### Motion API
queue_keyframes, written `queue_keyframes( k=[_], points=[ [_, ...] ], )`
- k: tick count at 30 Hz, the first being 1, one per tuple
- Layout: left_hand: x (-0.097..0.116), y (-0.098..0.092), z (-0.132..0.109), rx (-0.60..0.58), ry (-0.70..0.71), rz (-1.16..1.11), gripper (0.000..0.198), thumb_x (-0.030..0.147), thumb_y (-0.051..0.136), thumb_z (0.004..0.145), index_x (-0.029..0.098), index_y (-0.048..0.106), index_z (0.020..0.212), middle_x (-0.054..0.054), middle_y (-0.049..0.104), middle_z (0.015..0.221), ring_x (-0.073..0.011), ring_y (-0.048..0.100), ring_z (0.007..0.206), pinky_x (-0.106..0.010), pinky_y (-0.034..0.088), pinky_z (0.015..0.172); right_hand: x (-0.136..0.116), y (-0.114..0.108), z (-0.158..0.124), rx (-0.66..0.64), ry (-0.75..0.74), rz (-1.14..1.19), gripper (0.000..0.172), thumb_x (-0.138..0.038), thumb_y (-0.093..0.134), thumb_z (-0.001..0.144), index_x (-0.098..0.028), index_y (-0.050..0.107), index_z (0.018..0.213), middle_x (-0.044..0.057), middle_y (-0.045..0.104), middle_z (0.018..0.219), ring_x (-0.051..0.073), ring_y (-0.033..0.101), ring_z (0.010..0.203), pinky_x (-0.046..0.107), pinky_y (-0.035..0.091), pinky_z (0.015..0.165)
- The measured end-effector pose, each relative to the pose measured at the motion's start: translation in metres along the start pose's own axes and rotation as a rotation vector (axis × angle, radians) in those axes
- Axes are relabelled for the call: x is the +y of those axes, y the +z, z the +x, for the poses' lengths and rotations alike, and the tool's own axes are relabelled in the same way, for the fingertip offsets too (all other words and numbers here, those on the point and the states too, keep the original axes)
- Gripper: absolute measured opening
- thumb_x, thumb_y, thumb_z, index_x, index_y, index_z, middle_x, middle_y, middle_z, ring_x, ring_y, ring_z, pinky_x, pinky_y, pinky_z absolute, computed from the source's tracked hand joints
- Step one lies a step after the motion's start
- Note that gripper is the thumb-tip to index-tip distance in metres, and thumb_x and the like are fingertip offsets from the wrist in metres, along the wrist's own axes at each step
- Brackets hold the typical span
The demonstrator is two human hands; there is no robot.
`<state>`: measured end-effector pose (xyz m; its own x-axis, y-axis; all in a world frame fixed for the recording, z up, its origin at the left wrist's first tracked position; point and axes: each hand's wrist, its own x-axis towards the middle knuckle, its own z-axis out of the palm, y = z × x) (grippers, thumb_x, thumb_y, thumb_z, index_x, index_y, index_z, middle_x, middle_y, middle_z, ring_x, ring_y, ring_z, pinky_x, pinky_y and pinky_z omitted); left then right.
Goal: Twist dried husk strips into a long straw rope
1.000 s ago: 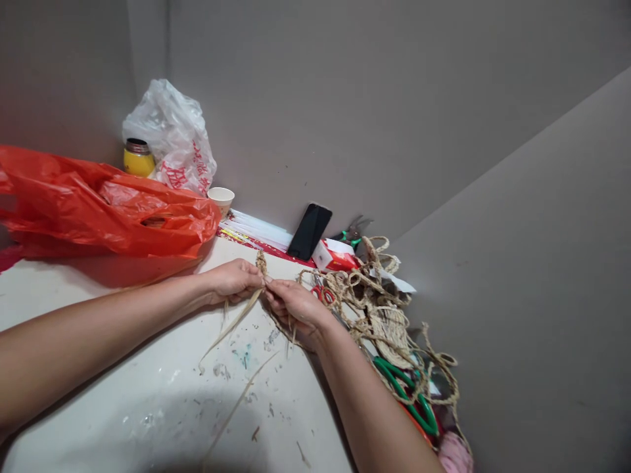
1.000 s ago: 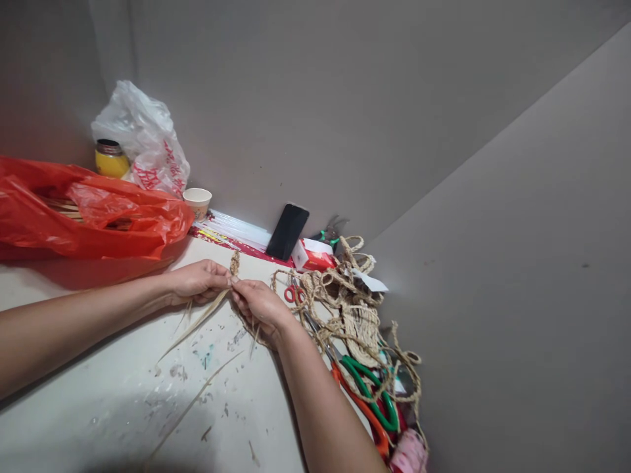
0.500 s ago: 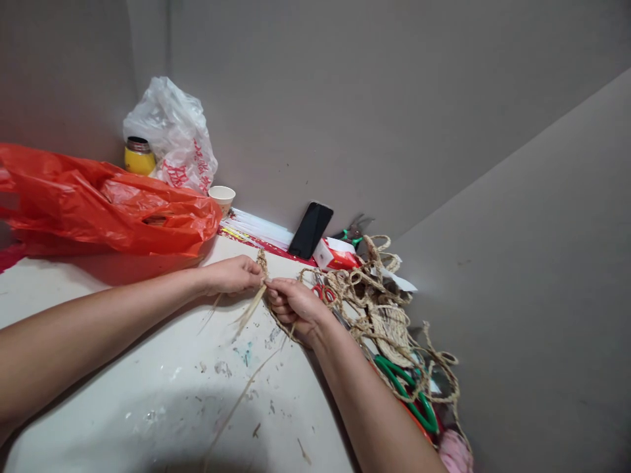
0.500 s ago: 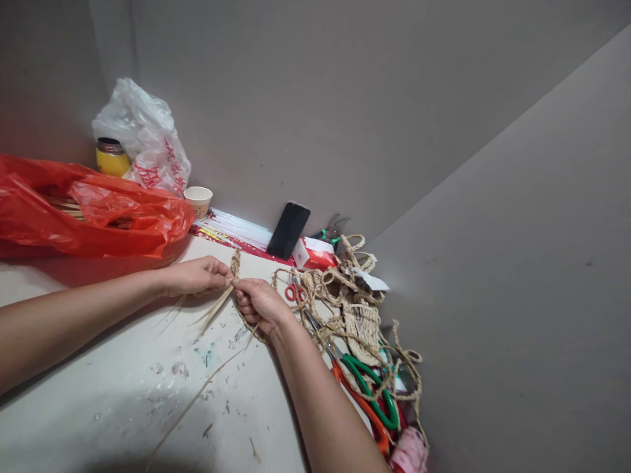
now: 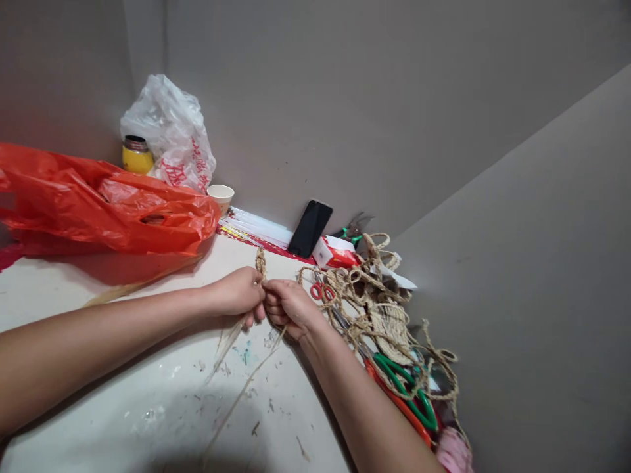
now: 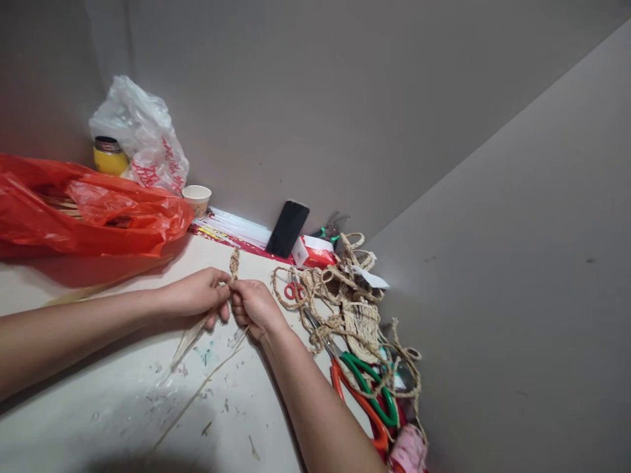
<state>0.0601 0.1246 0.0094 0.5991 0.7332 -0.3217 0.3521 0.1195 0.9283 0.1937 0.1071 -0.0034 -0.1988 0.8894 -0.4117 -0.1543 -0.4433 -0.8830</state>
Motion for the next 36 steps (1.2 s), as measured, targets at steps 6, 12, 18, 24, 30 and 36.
queue_keyframes(
  k=[6,12,18,24,30,36],
  points=[
    [0.006,-0.001,-0.004,0.011,-0.022,0.121,0.013,0.017,0.045,0.071,0.015,0.055,0.080,0.000,0.059,0.055,-0.0128,0.052,0.041,-0.022,0.036,0.043,0.000,-0.003,-0.004,-0.026,-0.024,0.002,0.028,-0.025,0.064,0.064,-0.017,0.041,0.050,-0.012,0.029,0.034,0.000,0.014,0.029,0.015,0.007,0.030],
    [0.007,-0.023,0.004,0.444,0.268,0.444,0.018,0.022,0.048,0.068,0.016,0.062,0.075,-0.001,0.061,0.064,-0.0136,0.052,0.060,-0.023,0.036,0.057,-0.003,-0.013,-0.003,-0.093,-0.009,0.048,0.021,-0.028,0.068,0.064,-0.013,0.054,0.067,-0.014,0.024,0.040,0.000,0.009,0.034,0.014,0.005,0.033],
    [-0.012,-0.007,0.016,0.152,0.172,0.124,0.021,0.024,0.036,0.076,0.016,0.049,0.061,0.002,0.049,0.052,-0.0099,0.041,0.048,-0.022,0.033,0.052,-0.005,-0.018,-0.002,-0.171,0.001,-0.016,0.027,-0.034,0.069,0.066,-0.013,0.052,0.063,-0.013,0.025,0.042,0.000,0.010,0.035,0.016,0.004,0.034],
    [-0.011,-0.017,0.019,0.140,0.214,0.214,0.023,0.023,0.040,0.070,0.014,0.059,0.061,0.000,0.056,0.059,-0.0111,0.045,0.056,-0.022,0.033,0.057,-0.008,-0.022,-0.005,-0.137,-0.016,-0.244,0.028,-0.041,0.065,0.070,-0.014,0.056,0.070,-0.012,0.028,0.039,0.003,0.014,0.034,0.019,0.006,0.034],
    [-0.014,-0.020,0.020,0.117,0.214,0.169,0.025,0.032,0.049,0.070,0.013,0.064,0.062,0.000,0.060,0.061,-0.0111,0.047,0.056,-0.021,0.033,0.056,-0.005,-0.020,-0.006,-0.031,-0.122,-0.519,0.028,-0.042,0.057,0.076,-0.015,0.058,0.071,-0.009,0.033,0.042,0.006,0.022,0.037,0.021,0.013,0.038],
    [-0.017,-0.013,0.018,0.182,0.147,0.009,0.024,0.034,0.054,0.068,0.012,0.061,0.059,0.003,0.052,0.053,-0.0073,0.037,0.049,-0.021,0.026,0.050,-0.006,-0.022,-0.012,-0.014,-0.203,-0.757,0.029,-0.041,0.050,0.080,-0.016,0.056,0.066,-0.007,0.033,0.047,0.007,0.025,0.042,0.022,0.019,0.042]
  ],
)
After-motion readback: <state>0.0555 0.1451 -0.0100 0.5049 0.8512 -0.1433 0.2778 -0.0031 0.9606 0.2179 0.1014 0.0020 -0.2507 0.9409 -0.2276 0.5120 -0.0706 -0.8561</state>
